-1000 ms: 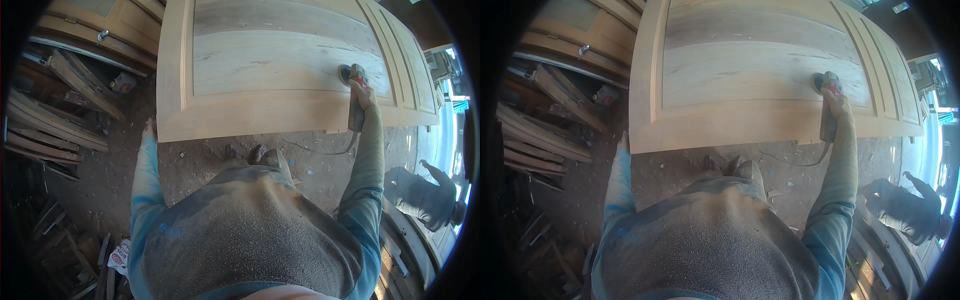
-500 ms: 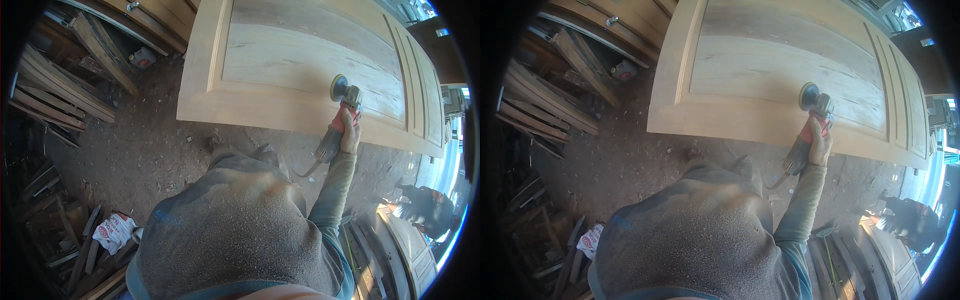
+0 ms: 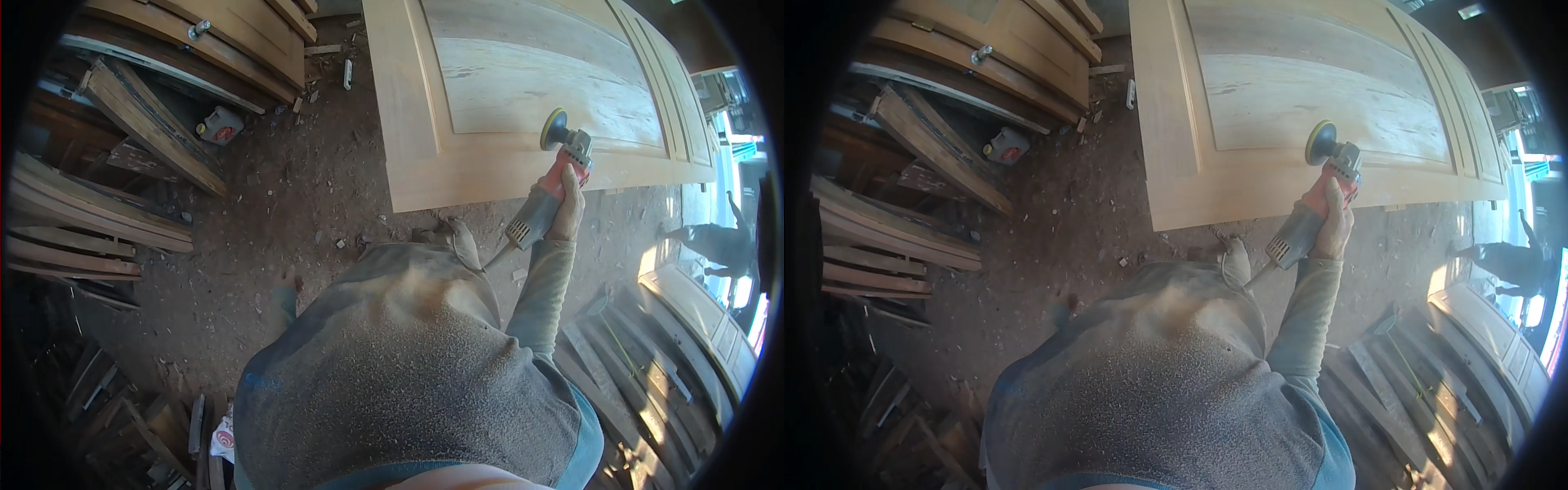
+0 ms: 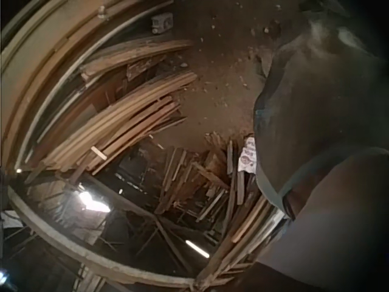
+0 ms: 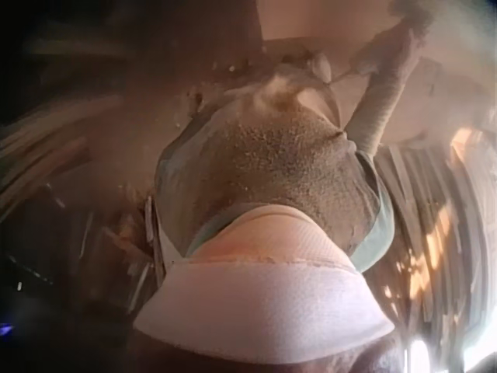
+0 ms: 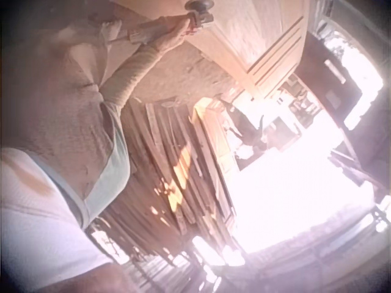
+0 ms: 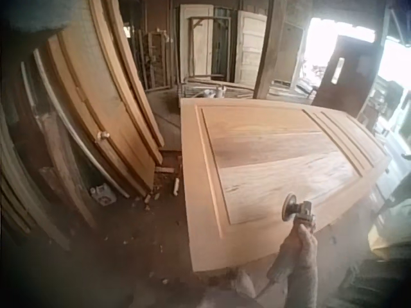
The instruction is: The person sands the surface of a wooden door using a power sander, moving it across different sections and panels of the door.
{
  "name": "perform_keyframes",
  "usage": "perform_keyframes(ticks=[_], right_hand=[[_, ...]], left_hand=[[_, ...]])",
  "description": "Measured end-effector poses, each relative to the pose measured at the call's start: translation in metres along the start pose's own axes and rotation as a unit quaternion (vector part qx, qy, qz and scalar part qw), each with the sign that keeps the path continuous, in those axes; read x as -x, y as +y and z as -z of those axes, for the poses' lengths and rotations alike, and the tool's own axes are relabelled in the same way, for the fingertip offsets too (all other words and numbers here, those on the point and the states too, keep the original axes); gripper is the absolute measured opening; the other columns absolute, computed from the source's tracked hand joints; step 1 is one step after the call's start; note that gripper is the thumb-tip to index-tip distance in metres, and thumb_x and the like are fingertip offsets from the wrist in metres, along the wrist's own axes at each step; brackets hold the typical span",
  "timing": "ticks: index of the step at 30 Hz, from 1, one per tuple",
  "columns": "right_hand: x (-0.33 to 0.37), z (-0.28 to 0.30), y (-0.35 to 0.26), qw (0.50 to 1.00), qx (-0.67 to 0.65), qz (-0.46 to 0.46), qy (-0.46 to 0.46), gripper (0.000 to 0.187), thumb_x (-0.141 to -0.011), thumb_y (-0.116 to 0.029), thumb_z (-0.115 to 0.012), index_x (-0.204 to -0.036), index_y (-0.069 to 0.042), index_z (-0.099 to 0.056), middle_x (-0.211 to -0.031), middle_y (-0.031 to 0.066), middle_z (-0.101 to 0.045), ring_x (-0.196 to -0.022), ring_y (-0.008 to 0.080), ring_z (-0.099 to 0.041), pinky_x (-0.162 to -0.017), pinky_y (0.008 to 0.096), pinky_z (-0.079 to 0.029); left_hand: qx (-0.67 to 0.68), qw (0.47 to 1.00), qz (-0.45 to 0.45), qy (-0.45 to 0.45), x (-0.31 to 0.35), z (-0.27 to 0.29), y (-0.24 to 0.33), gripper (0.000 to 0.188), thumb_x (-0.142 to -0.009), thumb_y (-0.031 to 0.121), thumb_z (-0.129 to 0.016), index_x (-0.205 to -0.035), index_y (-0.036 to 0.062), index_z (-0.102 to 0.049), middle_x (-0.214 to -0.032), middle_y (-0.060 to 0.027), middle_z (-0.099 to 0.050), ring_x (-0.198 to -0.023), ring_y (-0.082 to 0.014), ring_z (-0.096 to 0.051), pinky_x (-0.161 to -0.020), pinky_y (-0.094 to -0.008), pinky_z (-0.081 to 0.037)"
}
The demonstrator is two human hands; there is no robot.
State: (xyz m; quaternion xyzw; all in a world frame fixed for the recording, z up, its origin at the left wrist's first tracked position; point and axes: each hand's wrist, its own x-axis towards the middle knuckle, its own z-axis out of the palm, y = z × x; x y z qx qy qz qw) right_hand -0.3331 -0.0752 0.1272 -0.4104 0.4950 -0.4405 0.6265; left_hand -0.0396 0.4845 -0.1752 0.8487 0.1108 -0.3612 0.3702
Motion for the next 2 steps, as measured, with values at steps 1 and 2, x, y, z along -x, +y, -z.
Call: perform_keyframes(ticks=[1,2], right_hand=[[0.011,-0.007,0.003,1.0,0.001,0.005,0.009,0.048,-0.089,-0.04,-0.068,-0.107,0.003,-0.056,-0.078,0.0152,-0.065,-0.061,0.0239,-0.065,-0.056,0.0326,-0.054],[0.019,-0.016,0.004,1.0,-0.001,0.008,0.011,0.05,-0.089,-0.041,-0.069,-0.109,0.003,-0.055,-0.079,0.0158,-0.066,-0.062,0.0243,-0.065,-0.057,0.0328,-0.055]], left_hand=[[-0.068,0.996,-0.051,0.002,-0.009,0.009,0.032,0.052,-0.095,0.041,-0.059,-0.134,0.0069,-0.054,-0.101,-0.0158,-0.069,-0.085,-0.0249,-0.067,-0.071,-0.0371,-0.054],[-0.112,0.989,-0.096,0.022,-0.025,0.02,0.049,0.06,-0.093,0.042,-0.061,-0.141,0.0089,-0.048,-0.112,-0.0192,-0.069,-0.101,-0.0281,-0.066,-0.089,-0.0417,-0.05]])
